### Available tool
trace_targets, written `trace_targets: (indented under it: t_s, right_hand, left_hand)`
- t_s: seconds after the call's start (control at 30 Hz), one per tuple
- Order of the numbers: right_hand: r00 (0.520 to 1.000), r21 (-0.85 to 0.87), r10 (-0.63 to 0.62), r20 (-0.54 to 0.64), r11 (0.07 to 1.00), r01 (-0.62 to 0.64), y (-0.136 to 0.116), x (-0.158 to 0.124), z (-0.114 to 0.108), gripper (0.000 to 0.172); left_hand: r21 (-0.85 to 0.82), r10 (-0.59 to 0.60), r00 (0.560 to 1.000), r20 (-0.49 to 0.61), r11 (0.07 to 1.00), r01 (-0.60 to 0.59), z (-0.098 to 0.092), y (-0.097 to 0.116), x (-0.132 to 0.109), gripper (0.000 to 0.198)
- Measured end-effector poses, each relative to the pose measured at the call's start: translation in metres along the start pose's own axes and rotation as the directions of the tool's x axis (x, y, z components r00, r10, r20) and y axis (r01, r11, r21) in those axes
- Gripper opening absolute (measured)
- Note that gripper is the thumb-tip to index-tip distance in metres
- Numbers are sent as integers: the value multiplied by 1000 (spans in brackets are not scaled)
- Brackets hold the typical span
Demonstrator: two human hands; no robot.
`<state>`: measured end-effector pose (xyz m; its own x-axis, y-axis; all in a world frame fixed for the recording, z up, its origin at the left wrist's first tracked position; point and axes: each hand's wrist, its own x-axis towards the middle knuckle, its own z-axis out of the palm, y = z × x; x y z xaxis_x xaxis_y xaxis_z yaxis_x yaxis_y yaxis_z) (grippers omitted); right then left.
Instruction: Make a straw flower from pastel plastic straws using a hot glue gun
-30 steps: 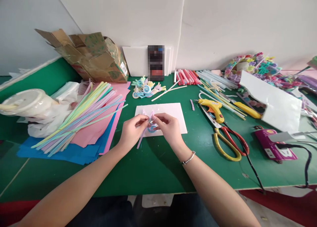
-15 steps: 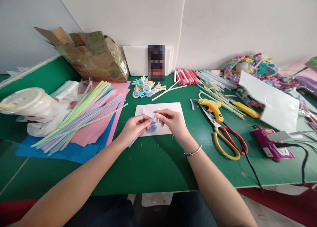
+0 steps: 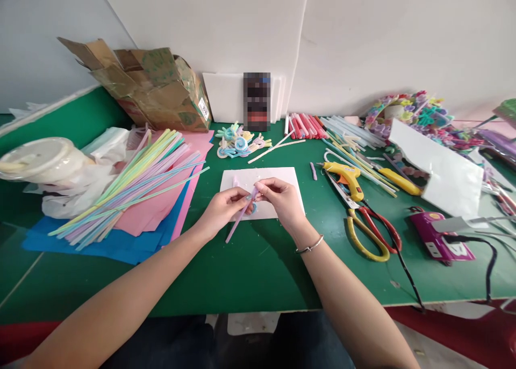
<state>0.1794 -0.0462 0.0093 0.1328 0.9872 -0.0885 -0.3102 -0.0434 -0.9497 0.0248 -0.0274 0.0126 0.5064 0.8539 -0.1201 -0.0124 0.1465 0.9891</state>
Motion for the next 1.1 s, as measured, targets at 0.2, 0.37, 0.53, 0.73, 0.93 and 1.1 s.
trace_targets:
  t_s: [0.2,0.37,0.53,0.73,0.93,1.1]
  right_hand:
    - [999,0,-28,-29,1000,28,-1,-1,0,25]
    - [1000,27,-14,-14,1000,14,-2,-2,1,24]
    - [998,85,69,-4,994,-68,-8,-4,2,27]
    - [989,97,143,34,985,-145,-15,-7,1,31]
    - [975,74,183,127,978,-193,-19,-10,0,29]
    - [959,52,207,196,974,-221,-23,-12,-2,30]
  left_hand:
    - [22,94,995,-31,995,-94,2,-3,0,18]
    - [262,287,955,-72,930,-259,2,-2,-1,9]
    - [481,497,868,-9,763,-432,-1,1,-2,8]
    - [597,590,802,95,611,-520,-2,6,-4,8]
    - [738,675,724,140,417,-531,1,11,-13,11]
    - [811,741,636,215,228,-539,2,12,-21,16]
